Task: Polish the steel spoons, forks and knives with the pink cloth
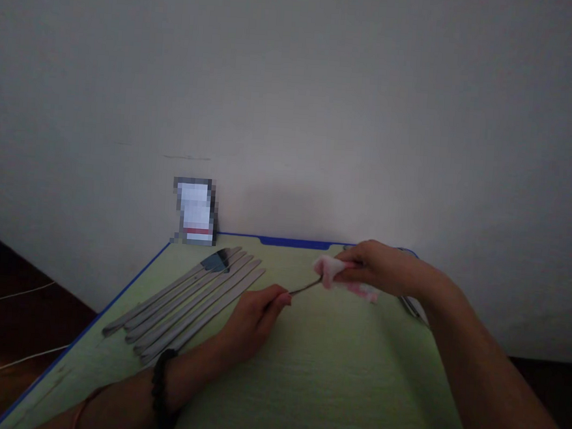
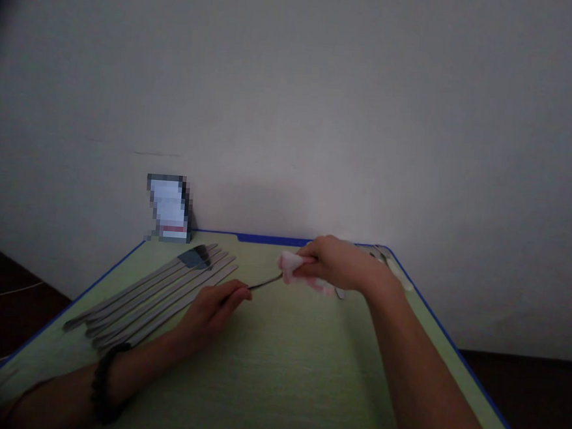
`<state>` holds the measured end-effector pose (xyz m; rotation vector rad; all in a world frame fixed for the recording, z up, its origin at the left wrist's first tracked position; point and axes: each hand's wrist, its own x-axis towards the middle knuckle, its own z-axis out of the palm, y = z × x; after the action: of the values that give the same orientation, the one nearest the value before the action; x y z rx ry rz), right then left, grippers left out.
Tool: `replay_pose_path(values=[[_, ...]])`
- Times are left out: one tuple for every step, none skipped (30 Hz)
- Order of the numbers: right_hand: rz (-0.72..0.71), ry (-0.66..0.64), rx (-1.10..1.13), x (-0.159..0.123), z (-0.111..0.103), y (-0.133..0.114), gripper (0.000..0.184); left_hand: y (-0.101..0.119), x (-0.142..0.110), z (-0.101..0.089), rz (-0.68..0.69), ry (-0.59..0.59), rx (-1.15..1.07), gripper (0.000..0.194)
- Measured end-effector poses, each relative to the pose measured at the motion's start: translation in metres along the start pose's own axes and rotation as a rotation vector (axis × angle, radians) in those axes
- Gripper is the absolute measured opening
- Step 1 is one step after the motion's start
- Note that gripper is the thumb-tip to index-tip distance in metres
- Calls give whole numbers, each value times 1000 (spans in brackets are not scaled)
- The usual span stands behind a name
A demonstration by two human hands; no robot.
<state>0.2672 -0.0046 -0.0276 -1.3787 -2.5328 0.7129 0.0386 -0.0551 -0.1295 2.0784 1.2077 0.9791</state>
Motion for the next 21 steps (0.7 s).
replay_pose_path(values=[[-6, 61, -11, 1, 0, 0, 26, -1, 1, 0, -25, 39, -30, 34], [-16, 129, -13, 4, 2, -1, 28, -3, 2, 0, -54, 74, -70, 34], [-25, 204, -1, 7, 6, -4, 30, -5, 3, 0, -84, 103, -119, 35], [-29, 283, 24, 11, 10, -8, 31, -6, 3, 0, -117, 122, -175, 36], [-27, 364, 63, 16, 16, -11, 32, -7, 4, 1, -148, 130, -237, 37], [-15, 442, 113, 21, 23, -15, 33, -8, 5, 2, -175, 129, -299, 38], [4, 513, 175, 25, 30, -19, 33, -9, 5, 3, -193, 120, -355, 39], [28, 577, 252, 29, 38, -21, 34, -9, 6, 4, -205, 106, -399, 39], [58, 632, 340, 33, 46, -23, 35, -9, 7, 5, -213, 88, -431, 39], [89, 673, 442, 37, 54, -24, 37, -9, 7, 5, -221, 69, -451, 39], [120, 704, 551, 40, 62, -24, 39, -9, 7, 6, -232, 51, -463, 39], [146, 725, 662, 43, 69, -24, 40, -9, 8, 6, -244, 33, -469, 38], [164, 741, 770, 45, 76, -24, 41, -9, 8, 7, -256, 16, -472, 38], [173, 752, 870, 48, 82, -24, 41, -9, 8, 7, -263, 4, -473, 38], [174, 756, 961, 50, 88, -23, 41, -9, 8, 7, -266, -4, -472, 38], [171, 757, 1043, 52, 93, -23, 41, -9, 9, 8, -265, -11, -473, 38], [163, 754, 1113, 54, 97, -24, 41, -9, 9, 8, -263, -16, -477, 38], [151, 740, 1174, 56, 101, -25, 41, -9, 9, 9, -261, -22, -481, 37], [140, 719, 1223, 57, 106, -27, 41, -9, 9, 9, -263, -24, -488, 37], [135, 689, 1262, 58, 110, -29, 41, -9, 9, 10, -266, -22, -494, 36], [136, 659, 1289, 58, 114, -31, 41, -10, 9, 11, -271, -16, -500, 36]])
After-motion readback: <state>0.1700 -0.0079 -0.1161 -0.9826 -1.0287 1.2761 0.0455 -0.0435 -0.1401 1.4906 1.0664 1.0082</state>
